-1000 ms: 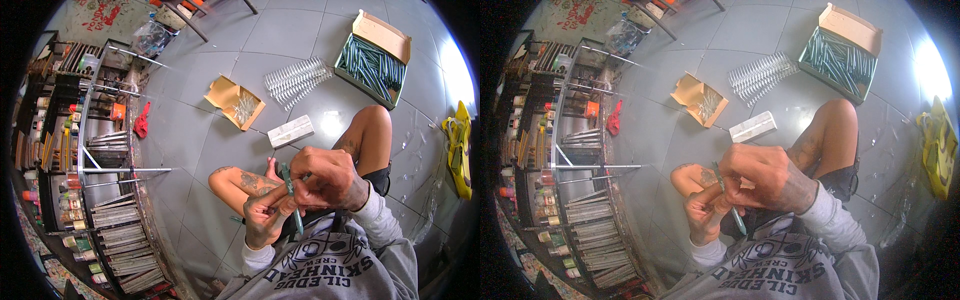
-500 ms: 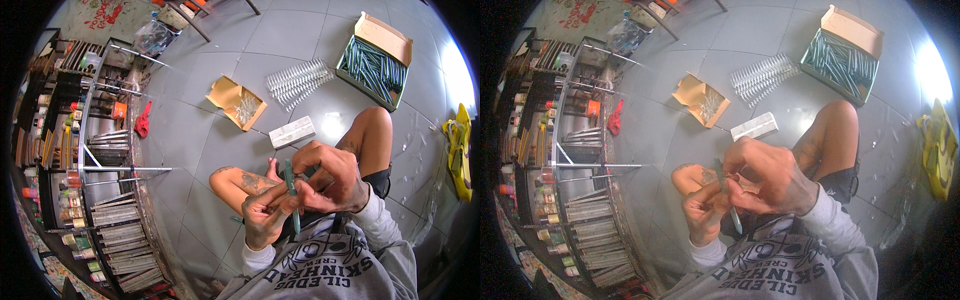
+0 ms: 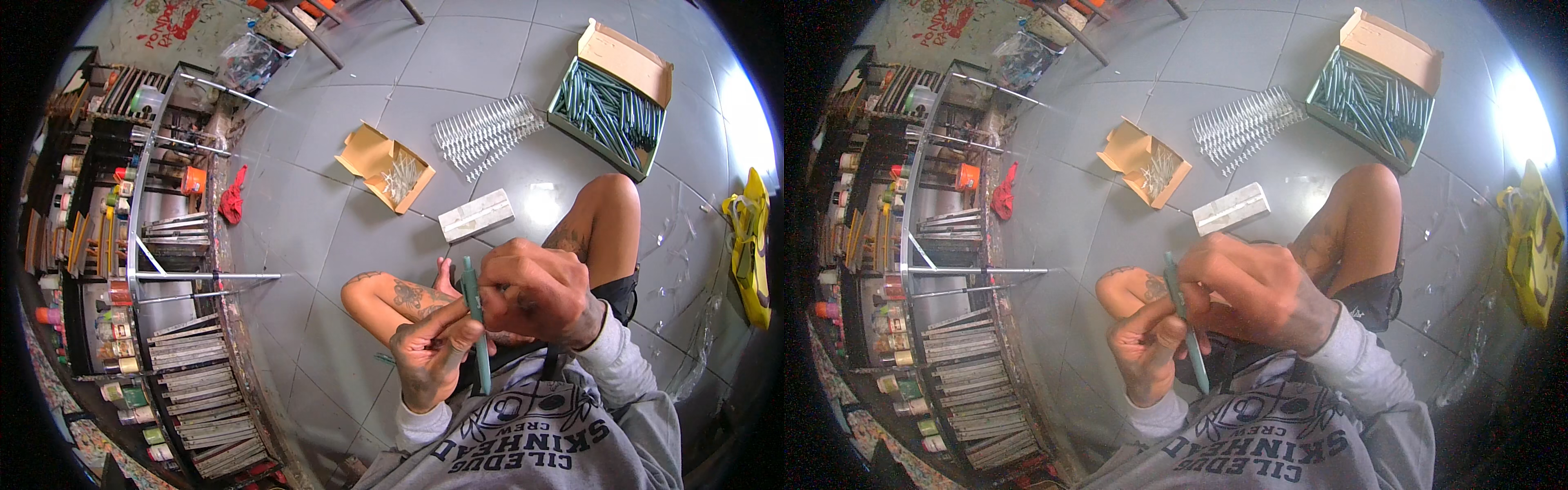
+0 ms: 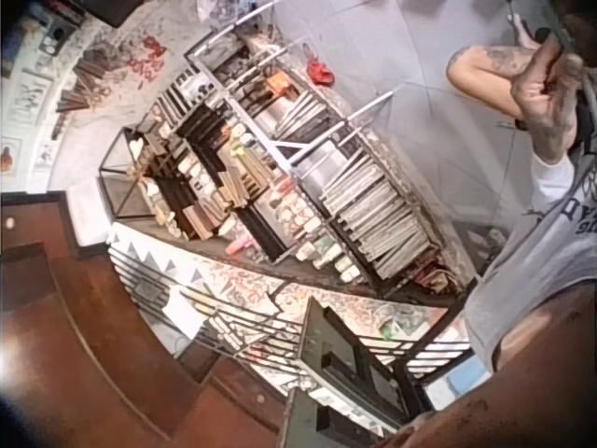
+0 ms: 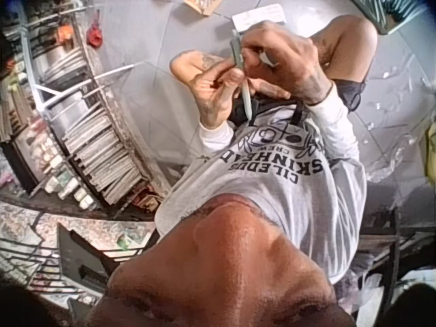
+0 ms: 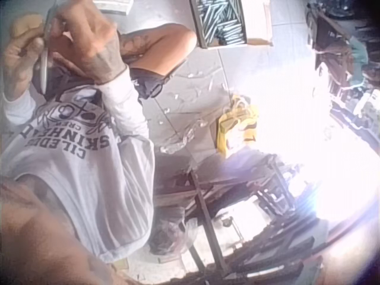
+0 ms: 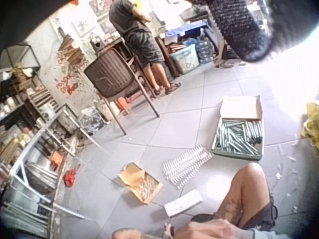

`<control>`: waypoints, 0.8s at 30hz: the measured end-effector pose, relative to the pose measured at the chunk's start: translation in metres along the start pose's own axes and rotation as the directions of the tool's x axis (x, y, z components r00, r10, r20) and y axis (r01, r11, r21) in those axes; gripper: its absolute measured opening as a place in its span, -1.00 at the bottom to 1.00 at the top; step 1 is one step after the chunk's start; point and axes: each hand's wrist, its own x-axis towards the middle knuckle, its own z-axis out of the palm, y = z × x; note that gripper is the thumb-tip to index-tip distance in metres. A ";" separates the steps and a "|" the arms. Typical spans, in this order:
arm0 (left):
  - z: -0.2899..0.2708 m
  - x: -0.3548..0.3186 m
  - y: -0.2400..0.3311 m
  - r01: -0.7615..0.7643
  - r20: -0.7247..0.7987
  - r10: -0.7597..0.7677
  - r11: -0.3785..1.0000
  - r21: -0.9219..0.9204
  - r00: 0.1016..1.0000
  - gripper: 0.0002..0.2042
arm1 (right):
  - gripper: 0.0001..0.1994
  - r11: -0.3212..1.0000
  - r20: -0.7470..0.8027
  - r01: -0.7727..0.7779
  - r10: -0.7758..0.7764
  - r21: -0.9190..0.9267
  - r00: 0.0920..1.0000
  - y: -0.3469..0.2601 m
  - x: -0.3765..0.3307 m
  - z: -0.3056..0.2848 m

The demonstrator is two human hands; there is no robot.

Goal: The person assembles small components by picking up a green stick, placing it into a white plastic holder, and then inserting small white parts into the ends of the assembly by hand.

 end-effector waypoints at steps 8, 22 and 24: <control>-0.008 0.004 -0.004 -0.017 -0.038 0.017 1.000 -0.010 0.999 -0.71 | -0.72 0.994 0.028 0.076 -0.074 -0.077 0.997 0.002 0.000 0.004; -0.003 0.029 0.011 -0.228 -0.045 0.234 0.967 0.111 0.971 -0.74 | -0.82 0.978 0.122 0.190 -0.180 -0.083 0.976 0.000 0.006 -0.001; 0.002 0.028 0.009 -0.209 -0.084 0.214 0.976 0.063 0.973 -0.72 | -0.82 0.976 0.140 0.188 -0.172 -0.106 0.975 -0.001 0.006 -0.002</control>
